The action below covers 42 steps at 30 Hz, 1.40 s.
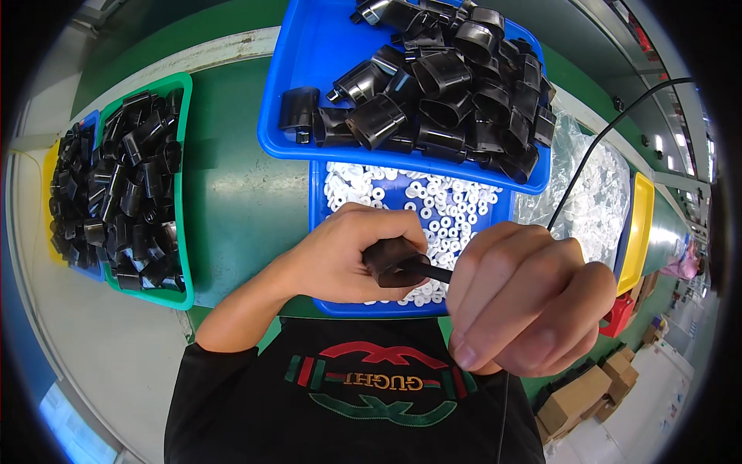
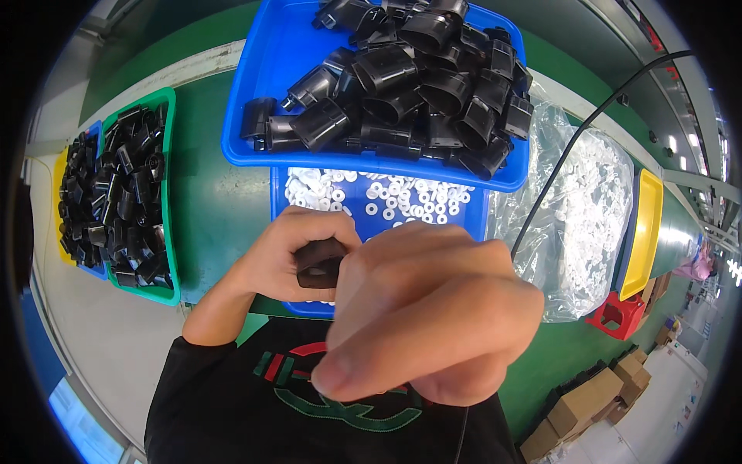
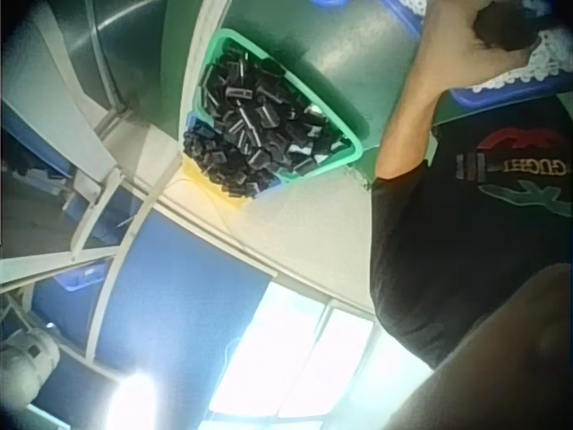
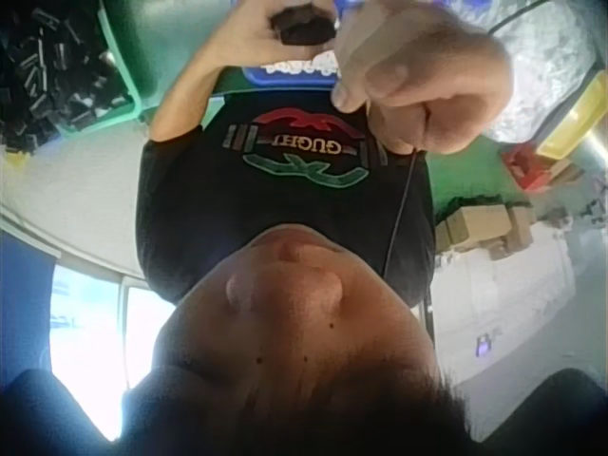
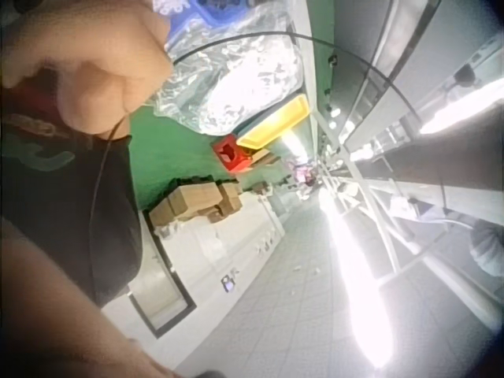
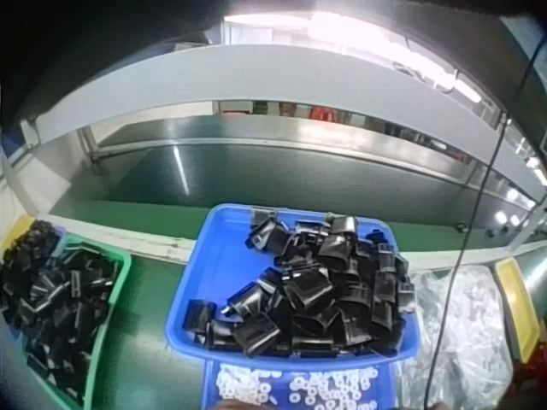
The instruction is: The person repeatedly picks up black plastic components and white washers from blue trays on a green workbench. They insert the washers into the components by hand and place the assembled units into a green tray. The process is continuous and repetitive throughout the clip.
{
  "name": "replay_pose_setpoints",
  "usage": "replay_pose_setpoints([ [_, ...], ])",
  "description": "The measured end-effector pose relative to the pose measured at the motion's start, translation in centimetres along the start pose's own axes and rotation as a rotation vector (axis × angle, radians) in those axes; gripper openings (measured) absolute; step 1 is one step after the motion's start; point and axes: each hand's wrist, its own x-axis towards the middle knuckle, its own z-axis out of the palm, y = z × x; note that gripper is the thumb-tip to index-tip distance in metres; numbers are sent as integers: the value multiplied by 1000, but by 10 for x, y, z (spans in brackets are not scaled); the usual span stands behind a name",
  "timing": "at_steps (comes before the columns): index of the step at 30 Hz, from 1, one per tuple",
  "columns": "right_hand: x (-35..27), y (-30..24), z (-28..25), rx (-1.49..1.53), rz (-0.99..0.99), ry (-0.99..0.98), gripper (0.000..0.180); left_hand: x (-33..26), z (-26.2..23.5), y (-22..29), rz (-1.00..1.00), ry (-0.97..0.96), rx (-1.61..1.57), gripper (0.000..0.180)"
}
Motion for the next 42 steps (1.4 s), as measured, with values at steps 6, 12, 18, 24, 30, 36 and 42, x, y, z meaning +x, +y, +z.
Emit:
replay_pose_setpoints([
  [6, 6, -2, 0, 54, 33, -107, 6, 1, 1, -4, 41, 3, 17, 34],
  [12, 4, 0, -3, 98, -16, -129, 18, 1, 1, -3, 49, 19, -34, 31],
  [18, -2, 2, 10, -12, 28, 48, 25, 0, 0, -6, 2, 8, -18, 31],
  [24, -3, 3, 15, -50, 55, 81, 24, 1, 2, -7, 90, 23, -27, 31],
  [30, -2, 7, 15, -47, 25, 63, 23, 1, 2, -6, 93, 35, -60, 33],
  [36, -4, 4, 19, -61, 23, 96, 24, 1, 4, -9, 119, 24, -63, 34],
  [42, -3, 4, 20, -104, 34, 89, 23, 1, 2, -7, 116, 20, -57, 33],
])
